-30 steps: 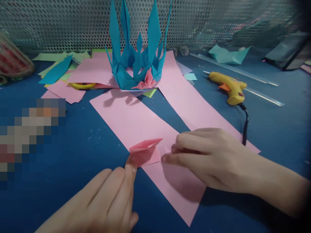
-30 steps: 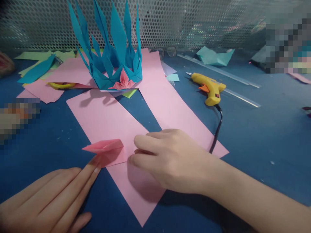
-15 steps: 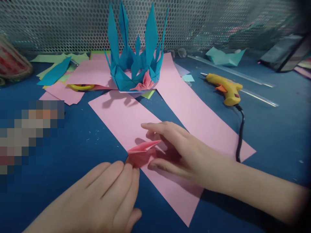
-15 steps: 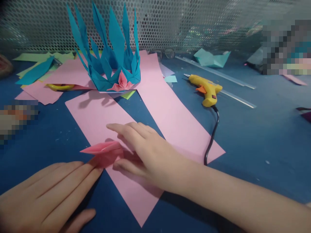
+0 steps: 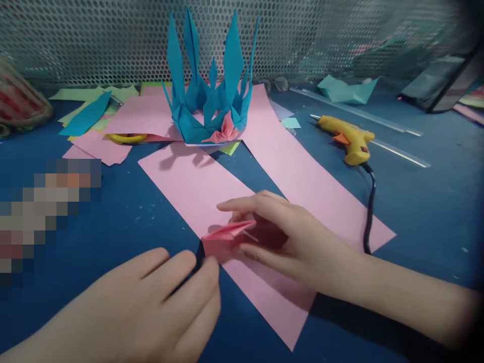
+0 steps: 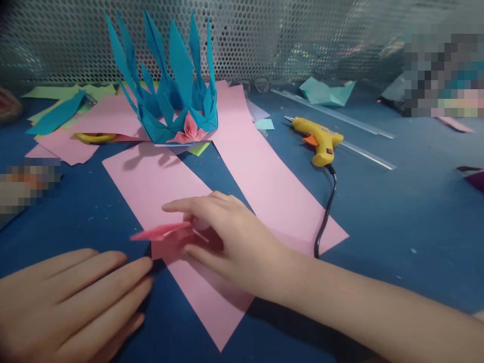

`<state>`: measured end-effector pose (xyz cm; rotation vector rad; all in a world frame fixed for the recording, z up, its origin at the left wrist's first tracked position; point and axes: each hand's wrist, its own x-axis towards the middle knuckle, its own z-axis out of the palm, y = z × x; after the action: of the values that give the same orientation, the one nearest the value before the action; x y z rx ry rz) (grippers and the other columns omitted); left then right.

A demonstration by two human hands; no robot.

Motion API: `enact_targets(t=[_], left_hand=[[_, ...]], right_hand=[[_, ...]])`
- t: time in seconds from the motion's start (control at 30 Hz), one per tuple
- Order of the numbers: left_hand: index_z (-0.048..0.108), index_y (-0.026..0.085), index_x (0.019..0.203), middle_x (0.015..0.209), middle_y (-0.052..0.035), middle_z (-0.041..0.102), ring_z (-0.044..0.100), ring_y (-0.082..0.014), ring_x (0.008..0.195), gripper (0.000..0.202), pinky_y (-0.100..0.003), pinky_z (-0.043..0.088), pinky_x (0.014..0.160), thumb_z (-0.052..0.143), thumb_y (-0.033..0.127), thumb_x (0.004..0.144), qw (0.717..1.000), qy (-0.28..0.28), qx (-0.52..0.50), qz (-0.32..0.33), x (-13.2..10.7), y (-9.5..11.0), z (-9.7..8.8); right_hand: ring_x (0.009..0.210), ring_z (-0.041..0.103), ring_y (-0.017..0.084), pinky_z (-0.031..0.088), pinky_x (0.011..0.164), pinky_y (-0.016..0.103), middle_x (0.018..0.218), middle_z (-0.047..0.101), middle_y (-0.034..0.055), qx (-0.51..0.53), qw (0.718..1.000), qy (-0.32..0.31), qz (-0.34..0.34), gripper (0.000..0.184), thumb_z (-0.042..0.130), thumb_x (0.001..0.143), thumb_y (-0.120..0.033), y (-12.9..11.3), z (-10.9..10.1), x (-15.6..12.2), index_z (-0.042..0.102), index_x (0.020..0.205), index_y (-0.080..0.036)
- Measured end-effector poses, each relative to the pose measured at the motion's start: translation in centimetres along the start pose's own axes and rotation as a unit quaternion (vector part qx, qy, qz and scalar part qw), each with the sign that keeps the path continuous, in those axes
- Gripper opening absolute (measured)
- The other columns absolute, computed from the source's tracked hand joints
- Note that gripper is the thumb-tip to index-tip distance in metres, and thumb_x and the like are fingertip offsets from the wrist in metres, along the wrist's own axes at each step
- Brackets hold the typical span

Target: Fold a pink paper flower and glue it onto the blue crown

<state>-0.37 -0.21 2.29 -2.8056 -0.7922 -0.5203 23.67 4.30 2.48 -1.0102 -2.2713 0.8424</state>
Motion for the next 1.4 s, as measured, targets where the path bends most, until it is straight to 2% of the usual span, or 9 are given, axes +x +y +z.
enact_targets(t=[0.17,0.43,0.57,0.67,0.77,0.9,1.07,1.23,1.4], left_hand=[[0.061,0.022,0.117,0.096,0.0,0.074,0.061,-0.0214,0.084,0.033,-0.038,0.042,0.075,0.032,0.025,0.104,0.999,-0.034,-0.013,0.008,1.8,-0.6,-0.2],[0.057,0.029,0.12,0.118,-0.0028,0.068,0.053,-0.0279,0.113,0.043,-0.041,0.032,0.096,0.023,0.049,0.104,0.996,-0.086,-0.036,-0.007,1.4,-1.5,-0.2],[0.054,0.035,0.126,0.126,-0.0028,0.065,0.054,-0.0281,0.119,0.046,-0.041,0.029,0.104,0.027,0.06,0.1,0.993,-0.103,-0.048,0.015,1.3,-1.9,-0.1],[0.058,0.033,0.123,0.129,-0.0027,0.065,0.053,-0.027,0.124,0.046,-0.041,0.024,0.109,0.025,0.057,0.101,0.992,-0.107,-0.064,0.03,1.2,-2.0,0.0],[0.059,0.031,0.121,0.129,0.0005,0.066,0.053,-0.0262,0.126,0.044,-0.041,0.024,0.11,0.027,0.056,0.102,0.992,-0.106,-0.063,0.039,1.2,-1.9,0.1],[0.062,0.023,0.111,0.13,-0.0022,0.068,0.056,-0.0266,0.12,0.042,-0.044,0.029,0.104,0.027,0.046,0.105,0.996,-0.075,-0.031,0.042,1.4,-1.9,-0.1],[0.061,0.016,0.11,0.116,-0.0045,0.075,0.063,-0.0236,0.107,0.024,-0.04,0.037,0.096,0.039,0.018,0.103,0.997,-0.028,-0.028,0.06,1.4,-2.2,0.0],[0.063,0.014,0.111,0.113,-0.0041,0.076,0.067,-0.0203,0.105,0.027,-0.036,0.042,0.094,0.038,0.018,0.103,0.999,-0.003,-0.039,0.036,1.3,-1.9,0.5],[0.064,0.014,0.109,0.114,-0.0045,0.076,0.068,-0.0213,0.106,0.025,-0.037,0.048,0.094,0.041,0.017,0.101,0.998,-0.002,-0.044,0.04,1.1,-1.5,0.8]], right_hand=[[0.076,0.063,0.012,0.051,0.075,0.026,0.085,0.067,-0.002,0.03,1.0,-0.008,0.004,0.049,0.054,0.087,-0.009,-0.5,0.1,-0.3,0.05,0.134,-0.022],[0.089,0.063,0.013,0.05,0.082,0.026,0.092,0.065,-0.0022,0.1,0.982,-0.161,0.003,0.055,0.068,0.084,-0.011,0.1,-1.7,-0.1,0.049,0.134,-0.023],[0.1,0.06,0.011,0.051,0.088,0.022,0.129,0.057,0.0035,0.12,0.986,-0.117,-0.003,0.068,0.066,0.088,-0.012,1.0,-2.1,-0.2,0.034,0.147,-0.027],[0.102,0.061,0.009,0.052,0.091,0.021,0.142,0.053,0.0047,0.131,0.985,-0.111,-0.027,0.066,0.062,0.09,-0.008,1.5,-2.0,-0.1,0.035,0.148,-0.026],[0.101,0.065,0.01,0.053,0.089,0.021,0.115,0.067,0.0031,0.142,0.981,-0.096,-0.092,0.033,0.059,0.092,-0.004,1.6,-2.0,0.2,0.058,0.12,-0.021],[0.088,0.064,0.011,0.053,0.081,0.022,0.088,0.068,0.0039,0.042,0.978,-0.022,-0.204,0.014,0.059,0.094,-0.006,1.3,-2.1,0.2,0.063,0.088,-0.018],[0.081,0.061,0.014,0.051,0.076,0.028,0.089,0.071,0.007,-0.095,0.959,0.002,-0.266,0.016,0.053,0.097,-0.004,1.0,-1.7,-0.3,0.065,0.101,-0.014],[0.079,0.057,0.016,0.046,0.072,0.03,0.092,0.072,0.0062,-0.161,0.944,-0.044,-0.284,0.023,0.045,0.102,-0.01,1.1,-1.4,-0.3,0.068,0.1,-0.013],[0.085,0.059,0.016,0.047,0.08,0.031,0.095,0.072,0.0063,-0.114,0.959,-0.077,-0.247,0.019,0.052,0.101,-0.02,0.9,-1.0,-0.5,0.07,0.1,-0.015]])
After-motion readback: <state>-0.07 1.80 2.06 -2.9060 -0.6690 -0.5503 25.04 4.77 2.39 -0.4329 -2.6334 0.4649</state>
